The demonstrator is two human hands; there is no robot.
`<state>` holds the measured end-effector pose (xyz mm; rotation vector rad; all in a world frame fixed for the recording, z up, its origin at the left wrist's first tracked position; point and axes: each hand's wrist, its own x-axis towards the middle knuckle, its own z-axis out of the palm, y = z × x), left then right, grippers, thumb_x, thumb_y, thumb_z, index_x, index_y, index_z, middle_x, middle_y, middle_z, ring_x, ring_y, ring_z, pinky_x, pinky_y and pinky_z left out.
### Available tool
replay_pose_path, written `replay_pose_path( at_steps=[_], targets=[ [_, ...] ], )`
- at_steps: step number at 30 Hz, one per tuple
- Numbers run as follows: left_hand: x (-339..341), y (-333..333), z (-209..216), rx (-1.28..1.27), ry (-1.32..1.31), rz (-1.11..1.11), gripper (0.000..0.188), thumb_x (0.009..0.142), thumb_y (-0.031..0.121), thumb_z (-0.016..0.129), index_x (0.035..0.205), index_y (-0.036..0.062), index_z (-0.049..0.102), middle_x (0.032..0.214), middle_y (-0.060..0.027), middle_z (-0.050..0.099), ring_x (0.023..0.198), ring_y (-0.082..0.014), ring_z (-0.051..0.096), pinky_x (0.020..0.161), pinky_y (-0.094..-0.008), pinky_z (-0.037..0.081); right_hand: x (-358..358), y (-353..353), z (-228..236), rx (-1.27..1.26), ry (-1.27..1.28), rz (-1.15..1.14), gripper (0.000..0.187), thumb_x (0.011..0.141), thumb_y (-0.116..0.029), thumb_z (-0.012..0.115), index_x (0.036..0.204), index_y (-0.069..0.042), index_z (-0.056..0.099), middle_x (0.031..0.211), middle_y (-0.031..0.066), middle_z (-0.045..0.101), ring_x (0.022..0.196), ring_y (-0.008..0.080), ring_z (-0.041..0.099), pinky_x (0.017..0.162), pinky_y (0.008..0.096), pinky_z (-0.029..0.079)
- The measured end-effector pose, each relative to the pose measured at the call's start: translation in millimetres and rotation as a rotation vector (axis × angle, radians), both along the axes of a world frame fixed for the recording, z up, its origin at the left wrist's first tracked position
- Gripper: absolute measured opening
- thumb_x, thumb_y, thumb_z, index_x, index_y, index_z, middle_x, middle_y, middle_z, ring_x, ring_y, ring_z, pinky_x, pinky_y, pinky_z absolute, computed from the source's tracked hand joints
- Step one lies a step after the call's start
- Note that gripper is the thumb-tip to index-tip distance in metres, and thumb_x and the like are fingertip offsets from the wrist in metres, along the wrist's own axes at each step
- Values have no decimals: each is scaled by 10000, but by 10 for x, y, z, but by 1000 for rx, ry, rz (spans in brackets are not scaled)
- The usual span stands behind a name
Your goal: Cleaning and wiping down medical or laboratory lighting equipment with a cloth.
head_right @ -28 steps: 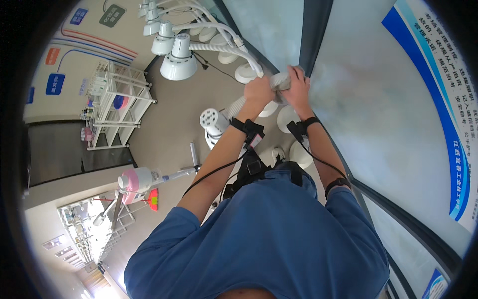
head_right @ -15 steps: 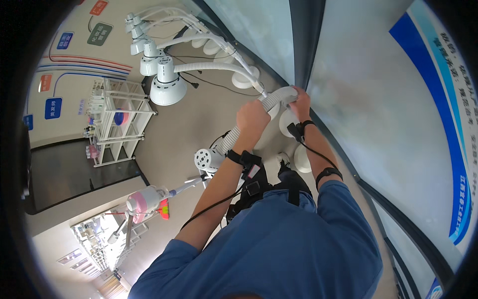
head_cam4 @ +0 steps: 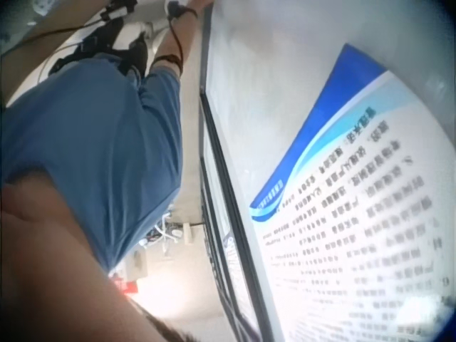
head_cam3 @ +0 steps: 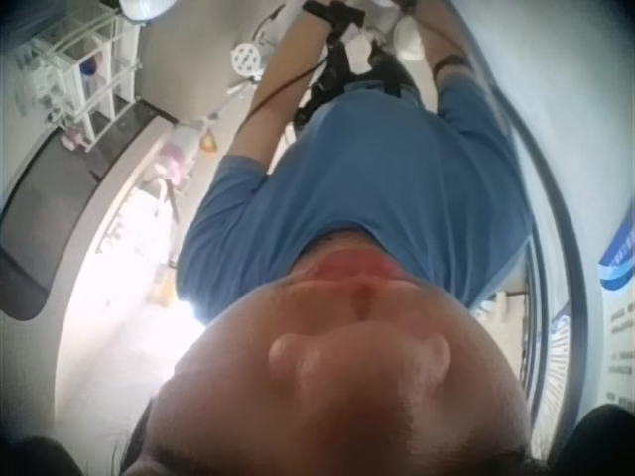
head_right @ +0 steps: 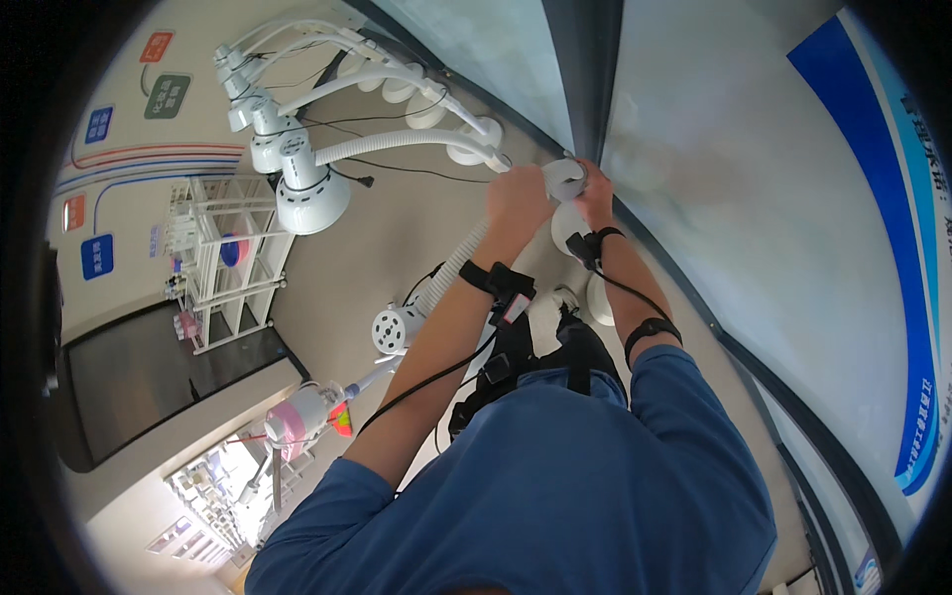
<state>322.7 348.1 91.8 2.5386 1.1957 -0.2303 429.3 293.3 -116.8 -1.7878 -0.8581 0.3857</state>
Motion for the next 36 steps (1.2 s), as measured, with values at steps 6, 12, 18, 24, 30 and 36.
replay_pose_path(
  at_steps=[6, 12, 18, 24, 30, 36],
  targets=[
    [10, 19, -128, 42, -37, 17, 214, 682, 175, 667, 834, 32, 620, 806, -162, 651, 770, -329, 654, 670, -407, 528, 136, -77, -1, 38, 119, 119, 461, 657, -60, 735, 1098, -53, 600, 990, 124, 670, 929, 241, 652, 799, 320, 500],
    [-18, -3, -59, 68, -15, 60, 148, 729, 136, 605, 842, 41, 617, 804, -165, 649, 748, -322, 653, 654, -406, 523, -20, -160, -354, 35, 34, -45, 412, 717, -206, 728, 1092, -75, 615, 964, 147, 667, 897, 347, 632, 784, 399, 504],
    [37, -133, -33, 135, -11, 62, 103, 757, 108, 569, 811, 26, 600, 771, -166, 645, 727, -320, 656, 634, -390, 527, -235, -276, -964, -472, 150, -239, 378, 772, -191, 641, 1109, -26, 590, 1031, 219, 624, 924, 401, 603, 797, 431, 488],
    [75, -89, -23, 145, 48, 40, 95, 759, 91, 560, 810, 17, 593, 751, -150, 649, 692, -308, 662, 607, -361, 533, -432, 7, -1154, -152, 689, -416, 420, 752, -107, 617, 1151, -7, 537, 1011, 173, 636, 839, 338, 626, 726, 450, 485],
    [168, -126, -129, 195, 0, 8, 105, 761, 110, 556, 809, 27, 598, 737, -146, 648, 677, -293, 664, 601, -355, 534, -281, -139, -1289, 298, 1586, -315, 361, 811, -19, 567, 1171, -36, 535, 1147, 108, 597, 1029, 257, 577, 890, 387, 468],
    [38, -47, -85, 241, 35, -36, 116, 779, 124, 533, 811, 33, 596, 753, -143, 643, 693, -296, 661, 622, -365, 529, -625, 159, -503, 526, 1804, -415, 411, 811, -1, 581, 1205, -91, 511, 1219, 84, 557, 1147, 271, 504, 987, 407, 413]
  ],
)
